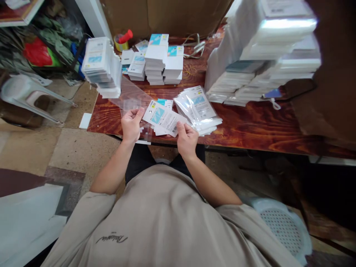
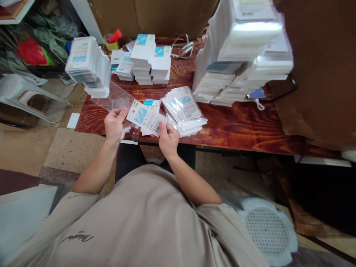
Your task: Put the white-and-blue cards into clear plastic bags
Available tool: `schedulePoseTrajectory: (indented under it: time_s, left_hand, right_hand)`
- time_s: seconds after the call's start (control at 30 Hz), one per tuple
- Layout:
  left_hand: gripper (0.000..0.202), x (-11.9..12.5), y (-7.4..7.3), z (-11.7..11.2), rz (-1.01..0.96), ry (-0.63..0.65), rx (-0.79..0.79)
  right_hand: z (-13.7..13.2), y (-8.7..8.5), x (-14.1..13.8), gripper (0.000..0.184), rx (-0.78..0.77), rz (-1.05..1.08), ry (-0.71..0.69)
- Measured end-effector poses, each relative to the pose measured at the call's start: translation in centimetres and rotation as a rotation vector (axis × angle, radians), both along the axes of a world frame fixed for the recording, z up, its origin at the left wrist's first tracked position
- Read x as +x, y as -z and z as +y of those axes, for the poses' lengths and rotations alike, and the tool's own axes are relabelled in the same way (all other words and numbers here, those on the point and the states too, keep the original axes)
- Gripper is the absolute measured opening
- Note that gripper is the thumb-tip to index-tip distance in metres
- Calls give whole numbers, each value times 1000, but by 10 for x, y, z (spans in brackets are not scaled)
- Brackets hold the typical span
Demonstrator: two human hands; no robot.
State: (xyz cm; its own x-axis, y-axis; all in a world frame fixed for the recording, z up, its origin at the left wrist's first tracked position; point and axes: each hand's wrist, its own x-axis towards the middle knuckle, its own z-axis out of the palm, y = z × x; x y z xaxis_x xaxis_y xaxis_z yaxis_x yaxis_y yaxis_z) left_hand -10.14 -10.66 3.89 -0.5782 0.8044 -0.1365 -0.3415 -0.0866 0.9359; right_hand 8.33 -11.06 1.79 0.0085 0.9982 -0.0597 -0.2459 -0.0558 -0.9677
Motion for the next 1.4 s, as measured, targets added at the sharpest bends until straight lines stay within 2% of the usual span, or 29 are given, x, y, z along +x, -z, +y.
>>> schedulePoseTrajectory:
  time_s: [0.07, 0.17, 0.23, 0.3, 0.43, 0.53, 0.63, 0.7, 0.8, 0.83, 0.87, 0.93, 1.0, 1.07, 1.1, 1.17, 1.27, 1.33, 1.4]
  left_hand:
    - [52, 4, -1, -4, -2, 27, 13]
    - [58, 4, -8, -10, -28, 66, 30]
    - [59, 2, -14, -16, -53, 136, 30]
    - [59, 4, -20, -22, -73, 234, -1]
    - [58, 22, -17, -37, -70, 401, -82]
    - [57, 33, -8, -42, 31, 477, -121]
    - [57, 31, -3, -39, 215, 601, -213]
    - [51, 20, -3, -33, 470, 566, -289]
    - [44, -6, -3, -24, 1070, 230, -469]
    - [50, -16, -3, -21, 1234, 151, -562]
    - [58, -25, -3, -18, 1339, 125, -658]
    - [68, -42, -1, -11, 1411, 163, -801]
    - [65, -56, 2, -5, 1367, 233, -846]
    - [56, -67, 5, 3, 1304, 281, -842]
    - [49, -72, 6, 6, 1279, 298, -841]
    - [34, -79, 8, 12, 1249, 312, -841]
    - [25, -84, 9, 15, 1237, 307, -780]
    - [19, -85, 8, 14, 1243, 258, -686]
    - [9, -86, 8, 12, 1251, 182, -584]
  right_hand:
    - [-2, 2, -3, 47, 36, 10, -52]
    - [1, 10, 2, 49, 88, -62, -299]
    - [8, 17, 9, 49, 118, -116, -408]
    - [15, 22, 13, 49, 158, -103, -402]
    - [19, 18, 4, 77, 215, -50, -271]
    - [11, 4, -3, 64, 146, -108, -213]
    - [13, -9, 9, 52, 68, -121, -241]
    - [28, -13, 29, 46, 82, -165, -165]
    - [67, -8, 68, 40, 193, -396, 147]
    - [81, -4, 80, 38, 214, -528, 220]
    - [93, 1, 90, 35, 213, -687, 301]
    - [107, 10, 100, 35, 214, -999, 431]
    - [106, 15, 97, 39, 282, -1197, 493]
    - [91, 15, 82, 39, 447, -1245, 382]
    - [82, 13, 71, 37, 549, -1235, 246]
    - [63, 6, 50, 37, 738, -1219, -115]
    - [47, -6, 25, 40, 875, -1324, -562]
    - [45, -11, 17, 31, 901, -1428, -728]
    - [45, -15, 14, 24, 935, -1499, -810]
